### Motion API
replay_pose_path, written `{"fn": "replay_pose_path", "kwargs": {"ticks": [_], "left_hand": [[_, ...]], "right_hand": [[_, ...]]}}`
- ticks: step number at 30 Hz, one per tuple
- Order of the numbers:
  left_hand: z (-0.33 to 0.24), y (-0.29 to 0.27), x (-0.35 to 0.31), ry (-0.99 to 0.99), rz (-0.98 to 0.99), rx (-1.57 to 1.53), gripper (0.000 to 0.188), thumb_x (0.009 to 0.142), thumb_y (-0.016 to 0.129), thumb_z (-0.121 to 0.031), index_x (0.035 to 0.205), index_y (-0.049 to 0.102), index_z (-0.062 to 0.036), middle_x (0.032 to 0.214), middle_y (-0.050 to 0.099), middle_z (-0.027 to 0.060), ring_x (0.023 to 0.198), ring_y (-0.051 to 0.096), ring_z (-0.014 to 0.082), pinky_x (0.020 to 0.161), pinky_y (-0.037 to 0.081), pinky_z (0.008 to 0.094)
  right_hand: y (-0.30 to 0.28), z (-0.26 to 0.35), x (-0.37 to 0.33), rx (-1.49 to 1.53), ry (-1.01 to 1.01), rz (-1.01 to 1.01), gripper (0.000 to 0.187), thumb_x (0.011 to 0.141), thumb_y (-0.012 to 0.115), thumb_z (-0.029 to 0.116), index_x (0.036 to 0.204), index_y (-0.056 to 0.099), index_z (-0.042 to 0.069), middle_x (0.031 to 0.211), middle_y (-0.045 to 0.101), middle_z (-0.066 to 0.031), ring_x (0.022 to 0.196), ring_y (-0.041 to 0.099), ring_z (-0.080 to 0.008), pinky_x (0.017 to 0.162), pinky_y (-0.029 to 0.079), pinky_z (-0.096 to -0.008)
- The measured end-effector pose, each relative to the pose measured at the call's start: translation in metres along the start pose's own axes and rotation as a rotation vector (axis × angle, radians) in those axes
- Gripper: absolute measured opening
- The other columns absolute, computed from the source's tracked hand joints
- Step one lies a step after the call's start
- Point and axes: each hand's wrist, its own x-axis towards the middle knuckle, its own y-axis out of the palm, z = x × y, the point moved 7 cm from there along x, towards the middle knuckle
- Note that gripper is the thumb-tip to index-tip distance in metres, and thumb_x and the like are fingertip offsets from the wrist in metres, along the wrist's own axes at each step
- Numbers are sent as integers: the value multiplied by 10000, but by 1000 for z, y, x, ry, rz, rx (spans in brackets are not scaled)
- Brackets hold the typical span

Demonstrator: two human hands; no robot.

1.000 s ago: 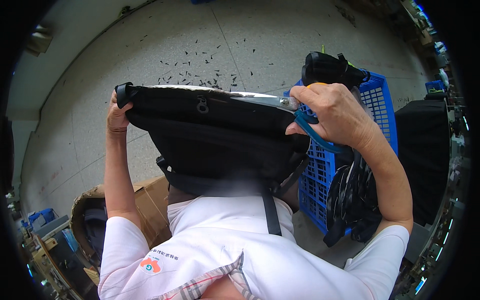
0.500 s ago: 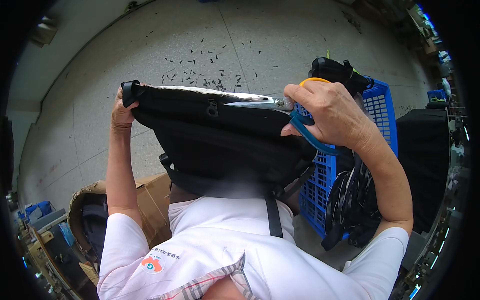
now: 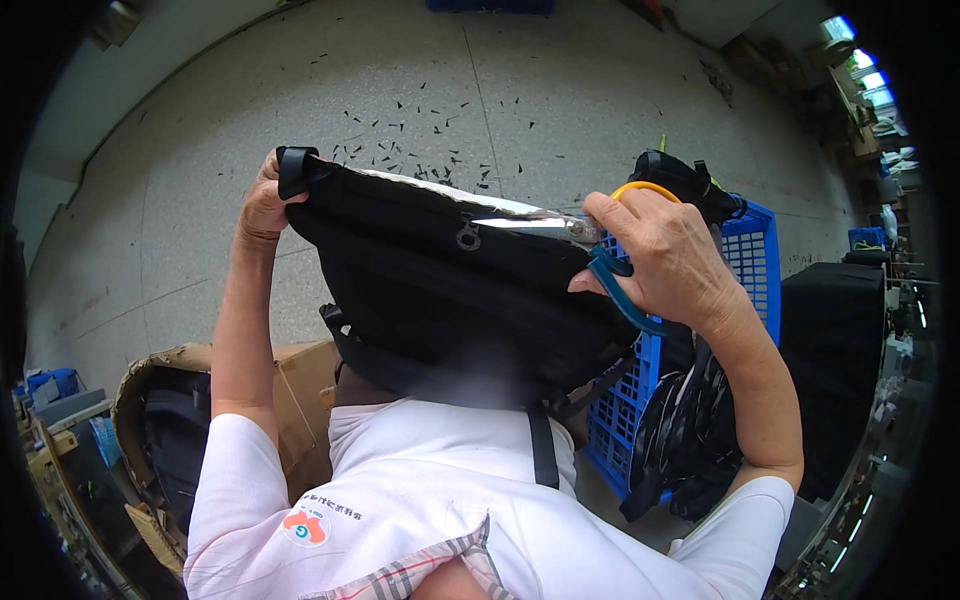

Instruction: Trimming excess fabric and threads from backpacks using scissors.

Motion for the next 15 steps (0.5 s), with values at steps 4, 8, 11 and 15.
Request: {"fn": "replay_pose_path", "kwargs": {"ticks": [4, 8, 11, 15], "left_hand": [[0, 0, 0, 37, 36, -31, 111, 658, 667, -42, 764, 633, -47, 709, 587, -28, 629, 522, 57, 597, 434, 195], [3, -5, 1, 35, 49, -44, 94, 681, 676, -55, 766, 635, -54, 698, 583, -30, 617, 513, 49, 577, 421, 185], [5, -3, 2, 16, 53, -47, 83, 687, 678, -62, 756, 632, -57, 677, 571, -39, 599, 501, 43, 562, 411, 181], [1, 0, 1, 18, 33, -39, 82, 693, 686, -78, 754, 636, -57, 673, 575, -41, 598, 504, 42, 561, 414, 183]], "right_hand": [[7, -1, -3, 16, 4, 23, 454, 673, 700, 394, 907, 539, 40, 629, 512, -63, 567, 532, -198, 510, 436, -278], [7, -1, -5, 7, -14, 0, 434, 666, 714, 365, 886, 537, 36, 615, 506, -63, 547, 526, -196, 498, 431, -282], [13, -6, -9, 29, 38, 66, 470, 639, 729, 330, 939, 532, 27, 661, 524, -90, 571, 515, -224, 501, 425, -304], [10, -2, 0, -12, 70, 68, 464, 661, 702, 411, 888, 533, 43, 629, 498, -66, 570, 522, -193, 507, 425, -289]]}}
